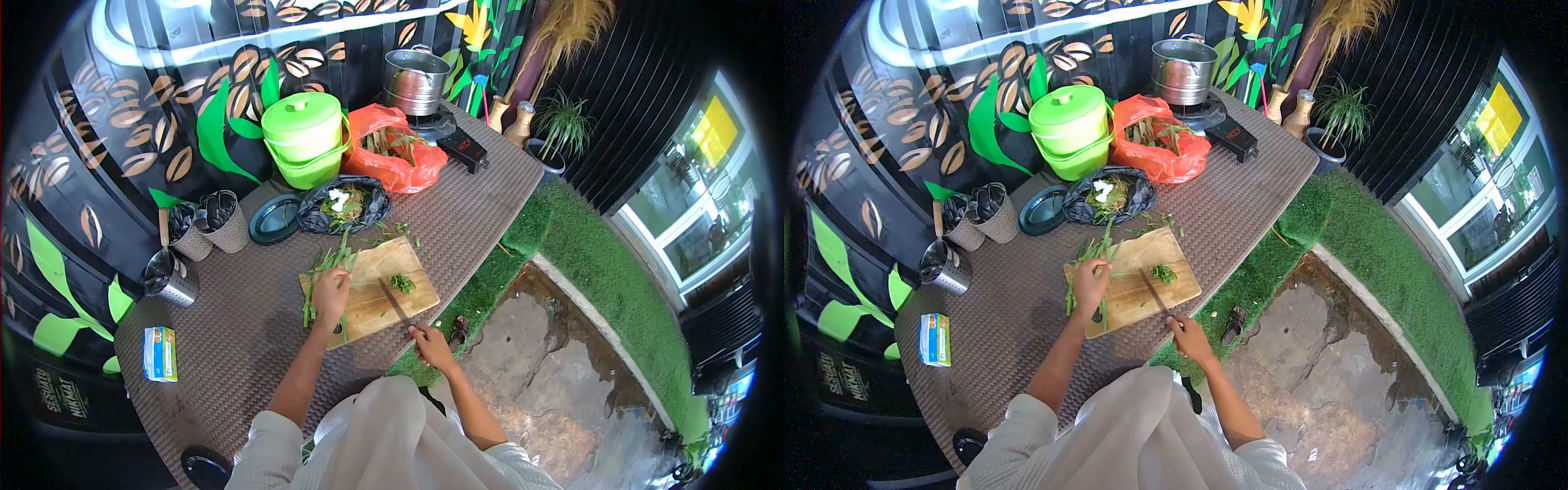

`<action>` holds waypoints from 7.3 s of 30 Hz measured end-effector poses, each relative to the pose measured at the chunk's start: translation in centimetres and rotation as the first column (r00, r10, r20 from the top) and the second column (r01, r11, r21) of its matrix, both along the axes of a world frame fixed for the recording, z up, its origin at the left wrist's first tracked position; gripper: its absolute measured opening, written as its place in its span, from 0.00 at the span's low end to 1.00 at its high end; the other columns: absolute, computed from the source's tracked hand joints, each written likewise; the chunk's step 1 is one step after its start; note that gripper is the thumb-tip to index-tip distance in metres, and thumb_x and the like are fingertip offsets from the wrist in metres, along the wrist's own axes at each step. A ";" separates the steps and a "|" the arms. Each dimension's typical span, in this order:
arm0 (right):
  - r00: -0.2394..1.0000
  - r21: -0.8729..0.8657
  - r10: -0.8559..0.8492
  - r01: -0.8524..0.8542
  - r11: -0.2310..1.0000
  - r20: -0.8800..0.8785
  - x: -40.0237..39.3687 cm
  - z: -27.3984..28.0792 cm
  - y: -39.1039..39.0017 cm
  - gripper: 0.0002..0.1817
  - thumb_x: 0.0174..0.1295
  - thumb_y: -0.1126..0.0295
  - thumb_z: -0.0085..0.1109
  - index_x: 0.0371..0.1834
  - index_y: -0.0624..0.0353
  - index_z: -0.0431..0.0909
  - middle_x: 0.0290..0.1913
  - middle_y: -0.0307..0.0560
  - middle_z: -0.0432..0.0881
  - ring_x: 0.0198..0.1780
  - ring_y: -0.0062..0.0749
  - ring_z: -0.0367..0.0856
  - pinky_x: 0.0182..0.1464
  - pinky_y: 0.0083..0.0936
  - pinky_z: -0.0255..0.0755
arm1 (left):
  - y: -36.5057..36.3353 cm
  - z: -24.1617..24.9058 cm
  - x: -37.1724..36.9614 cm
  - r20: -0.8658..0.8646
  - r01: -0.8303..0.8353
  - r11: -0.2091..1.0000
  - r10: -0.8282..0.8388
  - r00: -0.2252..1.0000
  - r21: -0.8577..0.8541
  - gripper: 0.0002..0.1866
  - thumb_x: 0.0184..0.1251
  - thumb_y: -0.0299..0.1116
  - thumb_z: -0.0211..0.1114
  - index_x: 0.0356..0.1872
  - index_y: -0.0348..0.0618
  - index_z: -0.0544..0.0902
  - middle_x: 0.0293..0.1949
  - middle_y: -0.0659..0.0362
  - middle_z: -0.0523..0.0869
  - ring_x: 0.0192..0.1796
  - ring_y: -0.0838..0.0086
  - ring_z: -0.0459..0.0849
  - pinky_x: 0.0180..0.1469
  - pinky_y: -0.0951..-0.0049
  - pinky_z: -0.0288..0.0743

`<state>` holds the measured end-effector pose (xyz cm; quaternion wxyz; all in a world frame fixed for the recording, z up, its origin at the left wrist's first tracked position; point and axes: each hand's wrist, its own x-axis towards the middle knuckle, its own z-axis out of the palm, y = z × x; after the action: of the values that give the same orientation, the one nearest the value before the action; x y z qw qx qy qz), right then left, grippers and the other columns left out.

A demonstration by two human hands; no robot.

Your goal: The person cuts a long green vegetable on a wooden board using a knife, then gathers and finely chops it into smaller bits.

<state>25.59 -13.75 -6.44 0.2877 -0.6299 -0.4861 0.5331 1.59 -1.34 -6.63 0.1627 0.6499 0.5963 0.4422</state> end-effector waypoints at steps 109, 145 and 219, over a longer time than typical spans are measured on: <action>0.743 0.128 -0.016 -0.094 0.987 0.669 -7.0 -1.5 4.1 0.20 0.73 0.55 0.39 0.49 0.65 0.65 0.32 0.69 0.82 0.38 0.66 0.82 0.40 0.54 0.75 | -1.8 -3.0 3.2 -0.156 0.390 0.913 -0.370 0.916 0.122 0.06 0.55 0.26 0.68 0.33 0.37 0.87 0.34 0.58 0.83 0.42 0.64 0.78 0.46 0.65 0.74; 0.700 0.185 -0.088 -0.063 0.981 0.708 -8.3 -1.8 6.1 0.19 0.73 0.56 0.40 0.47 0.64 0.66 0.28 0.63 0.83 0.34 0.59 0.84 0.37 0.49 0.78 | -1.8 -2.7 3.2 -0.157 0.373 0.921 -0.355 0.922 0.109 0.06 0.53 0.27 0.68 0.32 0.38 0.87 0.33 0.58 0.84 0.41 0.63 0.79 0.46 0.64 0.74; 0.703 0.144 -0.020 -0.119 0.982 0.711 -7.8 -1.1 5.8 0.18 0.72 0.56 0.43 0.44 0.64 0.66 0.31 0.62 0.83 0.35 0.57 0.85 0.36 0.44 0.80 | -1.6 -3.4 3.3 -0.231 0.333 0.936 -0.300 0.925 0.116 0.11 0.55 0.23 0.63 0.39 0.44 0.87 0.33 0.59 0.79 0.44 0.64 0.75 0.49 0.64 0.67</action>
<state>17.74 -7.97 -7.57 0.1196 -0.7445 -0.6219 0.2115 4.88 -2.91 -10.06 0.1180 0.7912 0.4614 0.3836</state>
